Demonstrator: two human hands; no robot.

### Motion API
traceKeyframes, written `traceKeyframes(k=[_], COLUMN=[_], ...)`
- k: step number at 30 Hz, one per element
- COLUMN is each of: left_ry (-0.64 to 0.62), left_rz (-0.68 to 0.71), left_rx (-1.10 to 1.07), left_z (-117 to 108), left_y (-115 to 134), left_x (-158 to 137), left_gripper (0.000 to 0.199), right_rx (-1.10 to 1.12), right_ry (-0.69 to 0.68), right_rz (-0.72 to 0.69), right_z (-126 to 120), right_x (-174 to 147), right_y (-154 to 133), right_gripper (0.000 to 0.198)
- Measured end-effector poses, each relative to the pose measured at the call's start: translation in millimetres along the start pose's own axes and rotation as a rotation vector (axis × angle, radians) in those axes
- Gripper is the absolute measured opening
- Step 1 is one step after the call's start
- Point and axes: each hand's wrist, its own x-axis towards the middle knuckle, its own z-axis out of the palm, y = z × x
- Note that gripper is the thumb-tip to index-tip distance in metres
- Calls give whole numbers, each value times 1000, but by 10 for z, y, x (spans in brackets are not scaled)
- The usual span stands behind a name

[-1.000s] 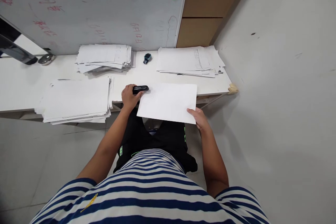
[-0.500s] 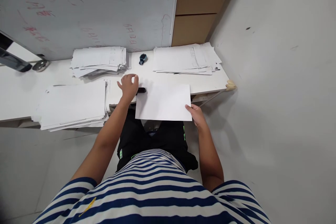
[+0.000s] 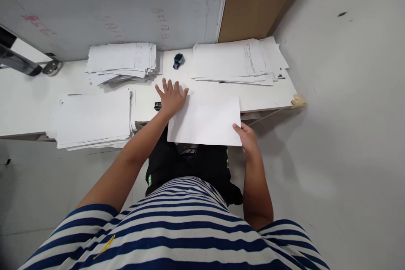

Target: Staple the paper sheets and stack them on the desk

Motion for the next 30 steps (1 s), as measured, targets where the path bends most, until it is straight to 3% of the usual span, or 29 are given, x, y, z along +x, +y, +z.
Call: traceKeyframes(k=[3, 8, 14, 17, 22, 25, 30], left_ry=[-25, -120, -225, -235, -261, -268, -264], left_rz=[-3, -4, -33, -40, -47, -48, -61], left_rx=[23, 64, 104, 108, 113, 110, 99], left_z=[-4, -27, -52, -38, -39, -43, -17], left_y=[-24, -55, -66, -65, -56, -56, -64], left_x=[28, 91, 166, 191, 198, 193, 201], left_gripper=[71, 75, 81, 81, 82, 83, 83], right_rx=[44, 151, 290, 345, 460, 564, 586], right_ry=[7, 191, 287, 244, 24, 64, 105], right_rz=[30, -77, -123, -153, -122, -137, -133], right_z=[82, 250, 399, 454, 594, 653, 666], right_x=[-88, -269, -420, -534, -718, -715, -650], right_y=[151, 409, 421, 353, 336, 405, 496], right_gripper=[49, 40, 43, 46, 57, 67, 65])
